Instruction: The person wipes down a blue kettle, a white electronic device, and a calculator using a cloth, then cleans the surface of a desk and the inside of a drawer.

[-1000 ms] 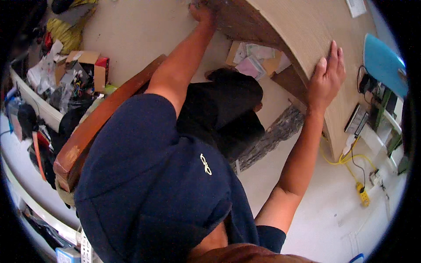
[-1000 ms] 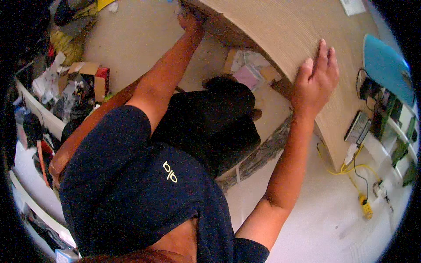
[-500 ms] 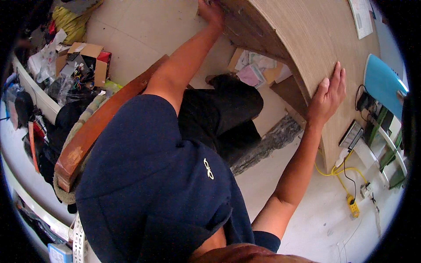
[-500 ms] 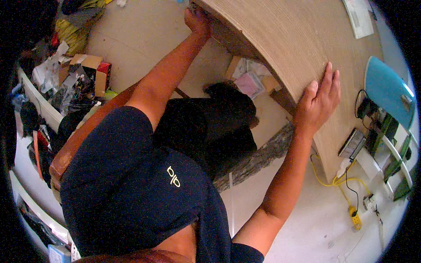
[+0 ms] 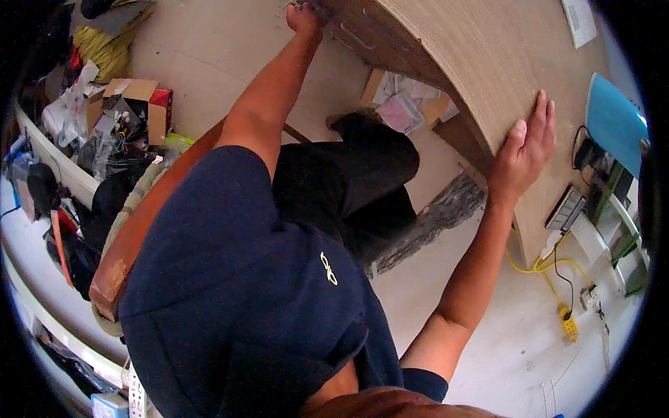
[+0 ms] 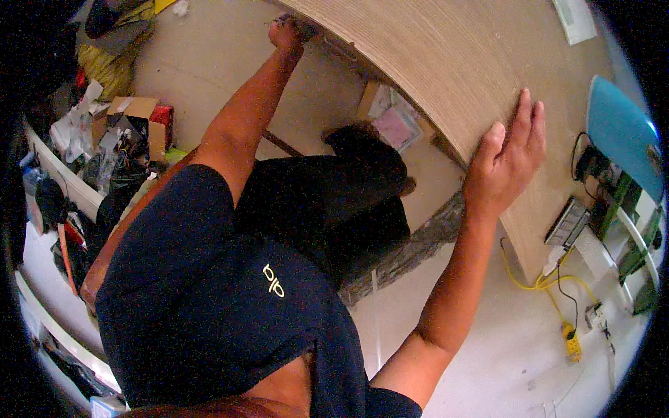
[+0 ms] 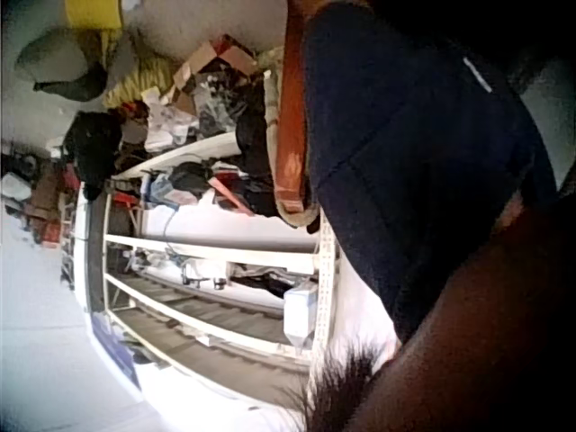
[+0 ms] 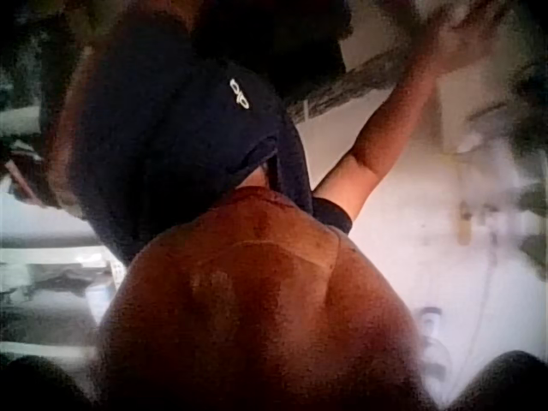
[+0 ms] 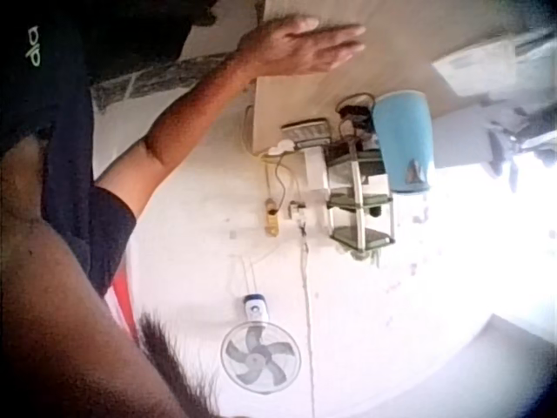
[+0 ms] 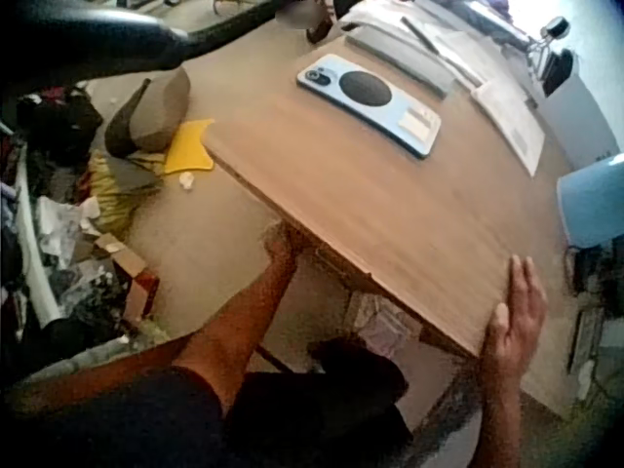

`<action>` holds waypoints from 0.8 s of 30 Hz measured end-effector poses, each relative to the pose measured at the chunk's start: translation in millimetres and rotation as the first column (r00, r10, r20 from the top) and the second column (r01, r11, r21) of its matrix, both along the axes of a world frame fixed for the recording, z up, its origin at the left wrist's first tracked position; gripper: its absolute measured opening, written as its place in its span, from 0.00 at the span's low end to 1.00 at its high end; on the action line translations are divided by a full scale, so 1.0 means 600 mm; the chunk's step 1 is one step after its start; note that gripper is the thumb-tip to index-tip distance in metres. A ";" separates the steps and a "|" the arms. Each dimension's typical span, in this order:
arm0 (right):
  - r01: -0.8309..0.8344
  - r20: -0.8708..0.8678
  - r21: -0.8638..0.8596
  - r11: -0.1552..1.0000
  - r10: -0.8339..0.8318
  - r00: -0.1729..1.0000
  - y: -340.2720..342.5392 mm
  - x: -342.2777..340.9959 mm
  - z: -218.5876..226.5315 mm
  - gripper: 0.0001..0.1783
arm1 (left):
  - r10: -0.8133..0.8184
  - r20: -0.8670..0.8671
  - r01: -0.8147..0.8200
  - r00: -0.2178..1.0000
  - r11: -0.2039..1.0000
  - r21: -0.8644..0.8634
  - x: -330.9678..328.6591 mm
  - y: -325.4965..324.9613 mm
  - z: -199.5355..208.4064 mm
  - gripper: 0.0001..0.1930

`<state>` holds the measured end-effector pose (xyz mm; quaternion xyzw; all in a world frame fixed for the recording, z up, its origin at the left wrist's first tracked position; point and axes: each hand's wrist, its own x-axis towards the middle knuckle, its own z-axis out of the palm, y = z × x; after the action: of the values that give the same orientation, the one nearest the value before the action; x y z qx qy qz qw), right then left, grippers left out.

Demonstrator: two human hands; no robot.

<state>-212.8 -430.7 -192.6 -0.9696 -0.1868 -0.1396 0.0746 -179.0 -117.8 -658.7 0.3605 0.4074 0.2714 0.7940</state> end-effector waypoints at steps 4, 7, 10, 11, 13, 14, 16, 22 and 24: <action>-0.021 0.004 0.023 1.000 0.021 1.000 0.005 0.004 0.000 0.29 | -0.135 -0.279 0.186 0.951 0.968 0.167 0.000 -0.066 -0.111 0.11; -0.006 -0.019 0.011 1.000 0.006 1.000 0.004 0.000 0.001 0.29 | -0.204 -0.463 0.336 0.863 0.916 0.222 -0.007 -0.106 -0.127 0.12; 0.012 -0.025 -0.010 1.000 -0.013 1.000 -0.002 -0.006 0.001 0.29 | -0.504 -0.686 0.845 0.525 0.214 0.490 -0.051 -0.151 -0.088 0.17; 0.017 -0.031 -0.015 1.000 -0.018 0.999 -0.003 -0.007 0.003 0.29 | -0.505 -0.772 0.865 0.385 -0.094 0.493 -0.066 -0.157 -0.068 0.19; 0.003 -0.032 -0.008 1.000 -0.003 0.999 0.003 -0.002 0.003 0.30 | -0.441 -0.857 0.808 0.265 -0.383 0.447 -0.074 -0.149 -0.073 0.21; -0.002 -0.030 -0.011 1.000 0.002 1.000 0.004 -0.001 0.003 0.30 | -0.691 -0.605 0.894 0.395 0.137 0.427 -0.076 -0.150 -0.078 0.20; -0.012 -0.026 -0.015 1.000 0.011 1.000 0.008 0.002 0.004 0.30 | -0.614 -0.487 0.783 0.621 0.456 0.424 -0.069 -0.101 -0.095 0.20; -0.001 -0.029 -0.017 1.000 0.000 1.000 0.003 0.000 0.002 0.30 | -0.318 -0.530 0.588 0.786 0.650 0.482 -0.016 0.033 -0.120 0.20; -0.012 -0.030 -0.037 0.999 0.011 0.999 0.000 0.001 0.005 0.31 | -0.290 -0.563 0.593 0.774 0.645 0.482 -0.011 0.010 -0.130 0.20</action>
<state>-212.5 -430.9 -189.4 -0.9716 -0.1939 -0.1211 0.0603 -185.8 -111.6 -736.7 0.7484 0.3534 0.0961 0.5529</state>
